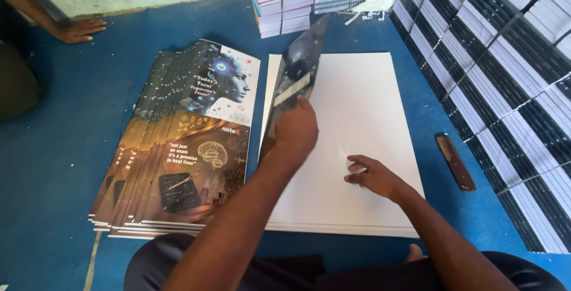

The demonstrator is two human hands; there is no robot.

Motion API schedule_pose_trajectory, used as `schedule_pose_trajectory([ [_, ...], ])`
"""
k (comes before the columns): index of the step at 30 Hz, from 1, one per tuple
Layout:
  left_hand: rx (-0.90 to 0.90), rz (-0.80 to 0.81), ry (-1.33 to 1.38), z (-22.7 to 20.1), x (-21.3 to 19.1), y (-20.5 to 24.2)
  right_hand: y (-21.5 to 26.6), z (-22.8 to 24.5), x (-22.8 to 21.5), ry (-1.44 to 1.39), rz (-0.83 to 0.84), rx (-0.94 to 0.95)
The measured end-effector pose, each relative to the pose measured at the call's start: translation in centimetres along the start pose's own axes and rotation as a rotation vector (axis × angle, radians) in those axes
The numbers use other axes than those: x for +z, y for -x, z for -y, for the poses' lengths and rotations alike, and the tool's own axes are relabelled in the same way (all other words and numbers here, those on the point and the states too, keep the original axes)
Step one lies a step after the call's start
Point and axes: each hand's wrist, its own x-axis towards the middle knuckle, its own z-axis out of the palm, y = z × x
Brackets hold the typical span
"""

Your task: The person sits on the floor and repeatedly folds a printed cover sheet over a stack of blank pages. They use a flat tool to press and crease the fold along the spine, then place the finished unit aside. The process is repeated for multiple book units.

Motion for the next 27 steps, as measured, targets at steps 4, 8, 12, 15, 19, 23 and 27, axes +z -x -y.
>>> schedule_pose_trajectory([
  [4, -0.039, -0.019, 0.007, 2.2, -1.5, 0.0, 0.1, -0.2, 0.1, 0.031, -0.006, -0.013],
  [8, -0.152, 0.009, 0.087, 5.4, -3.6, -0.2, 0.0, -0.3, 0.2, 0.062, -0.022, -0.027],
  [12, -0.244, -0.021, 0.097, 8.7, -5.9, -0.3, -0.1, -0.3, 0.3, 0.093, -0.027, -0.032],
  [15, -0.301, 0.028, 0.152, 10.9, -7.2, 0.4, -0.1, -0.1, 0.3, 0.1, -0.026, -0.032],
  [19, -0.348, 0.002, 0.166, 12.8, -7.5, 1.5, 0.1, 0.0, 0.4, 0.108, -0.03, -0.03],
  [23, -0.37, -0.055, 0.163, 15.1, -7.2, 2.0, 0.1, 0.1, 0.4, 0.148, -0.037, -0.024],
  [27, -0.438, -0.019, 0.18, 17.6, -7.1, 2.4, 0.1, 0.0, 0.5, 0.202, -0.05, -0.044],
])
